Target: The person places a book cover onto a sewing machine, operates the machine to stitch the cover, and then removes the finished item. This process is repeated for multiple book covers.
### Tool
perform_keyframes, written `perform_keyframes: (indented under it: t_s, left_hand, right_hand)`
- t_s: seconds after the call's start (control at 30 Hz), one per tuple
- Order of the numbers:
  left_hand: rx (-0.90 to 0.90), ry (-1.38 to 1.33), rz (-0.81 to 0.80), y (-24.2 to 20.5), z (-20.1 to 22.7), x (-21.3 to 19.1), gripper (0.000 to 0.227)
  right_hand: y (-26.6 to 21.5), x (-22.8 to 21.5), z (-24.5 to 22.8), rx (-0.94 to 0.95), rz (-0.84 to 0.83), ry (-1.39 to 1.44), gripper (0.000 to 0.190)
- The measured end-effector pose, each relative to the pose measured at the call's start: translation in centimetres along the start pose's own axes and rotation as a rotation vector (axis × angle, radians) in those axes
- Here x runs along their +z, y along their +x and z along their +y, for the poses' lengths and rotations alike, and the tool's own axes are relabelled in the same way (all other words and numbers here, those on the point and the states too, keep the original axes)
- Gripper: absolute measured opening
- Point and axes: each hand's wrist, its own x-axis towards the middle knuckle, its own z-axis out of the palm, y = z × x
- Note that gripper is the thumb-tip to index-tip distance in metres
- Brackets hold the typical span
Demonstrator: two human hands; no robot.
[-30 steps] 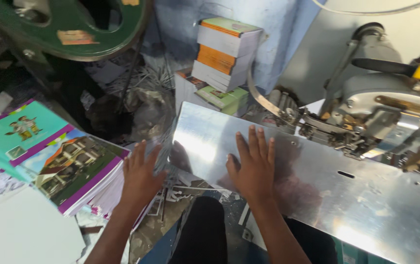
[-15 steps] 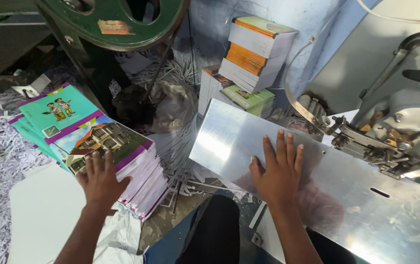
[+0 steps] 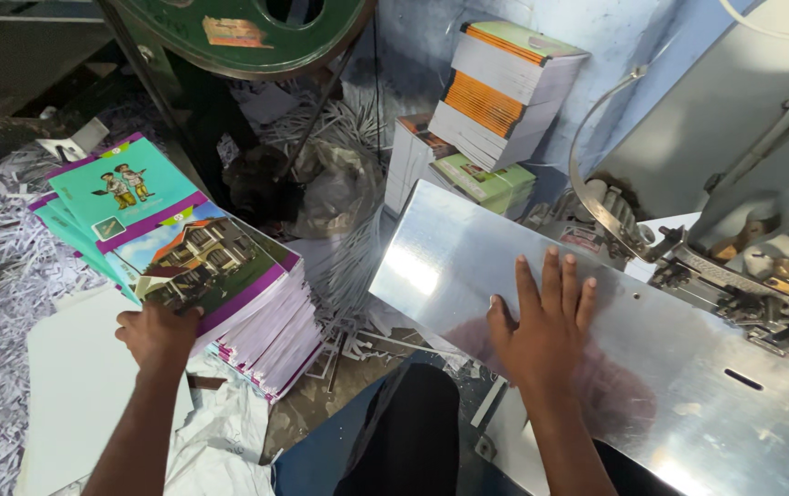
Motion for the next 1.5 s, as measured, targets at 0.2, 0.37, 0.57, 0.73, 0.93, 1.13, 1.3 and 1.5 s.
perform_keyframes:
  t_s: [0.2,0.37,0.57,0.73,0.93,1.13,1.3,1.5]
  left_hand:
    - [-0.066,0.048,-0.203,2.0,-0.2,-1.8,0.067]
    - [-0.034,0.110,-0.274,3.8,-0.5,-1.6,0.062]
    - [-0.102,0.005,-0.227,5.8,-1.6,-1.1,0.074]
    - [-0.333,-0.251,-0.301,5.0,-0.9,-1.9,0.059]
    - [-0.495,-0.832,-0.362,4.9,-2.1,-0.8,0.028]
    - [-0.653,-1.382,-0.410,4.4,-4.3,1.8,0.032]
    - [-0.789,-1.461,-0.416,0.4,-3.2,2.1,0.037]
    - [-0.873,-1.602,-0.332,-4.6,-0.1,2.0,0.036]
  right_hand:
    - [0.0,0.0,0.1,-0.015,-0.009,-0.022,0.056]
    - [0.0,-0.3,-0.1,-0.007,-0.017,-0.021,0.056]
    - [0.0,-0.5,-0.2,-0.016,-0.014,-0.013,0.056]
    - [0.0,-0.4,-0.1,-0.020,0.001,-0.009,0.055]
    - [-0.2,-0.1,0.0,-0.026,0.008,-0.012,0.056]
    - [-0.1,0.1,-0.2,-0.006,-0.002,-0.009,0.054]
    - [-0.5,1.6,-3.2,0.009,-0.001,0.286,0.040]
    - [-3.2,3.6,-10.6,0.020,-0.314,0.731,0.040]
